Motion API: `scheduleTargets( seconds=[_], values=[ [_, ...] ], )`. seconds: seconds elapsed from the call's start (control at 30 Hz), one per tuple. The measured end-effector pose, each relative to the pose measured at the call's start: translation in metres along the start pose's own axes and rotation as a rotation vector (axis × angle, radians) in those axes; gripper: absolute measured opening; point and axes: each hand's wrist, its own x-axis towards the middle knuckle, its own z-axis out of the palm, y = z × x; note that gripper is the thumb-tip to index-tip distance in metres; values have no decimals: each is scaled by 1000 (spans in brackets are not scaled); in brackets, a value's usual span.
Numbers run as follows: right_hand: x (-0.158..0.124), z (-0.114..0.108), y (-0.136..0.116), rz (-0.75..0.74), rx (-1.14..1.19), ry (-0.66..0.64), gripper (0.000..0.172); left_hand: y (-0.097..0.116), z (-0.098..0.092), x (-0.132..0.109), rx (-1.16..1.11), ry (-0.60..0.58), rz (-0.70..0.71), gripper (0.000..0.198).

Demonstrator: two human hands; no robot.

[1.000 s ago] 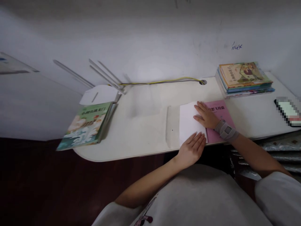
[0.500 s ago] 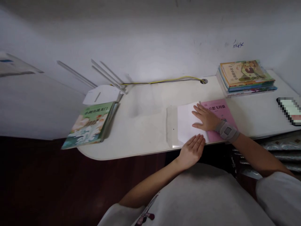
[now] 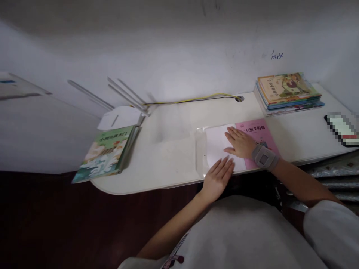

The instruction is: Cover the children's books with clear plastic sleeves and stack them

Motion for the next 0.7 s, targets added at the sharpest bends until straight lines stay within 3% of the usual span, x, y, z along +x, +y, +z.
scheduleTargets(
  seconds=[0.13,0.33,0.57,0.7],
  values=[
    [-19,1,-11,132,59,69,74,-15,-11,-13,-80,38,-208,40],
    [-51,-5,-27,107,75,40,71,-45,-22,-32,-445,127,-811,52],
    [-48,-4,-32,142,60,63,67,-72,-33,-22,-1103,100,-1122,54],
    [-48,-4,-34,149,42,70,63,-88,-38,-13,-1233,-6,-1203,55]
  ],
)
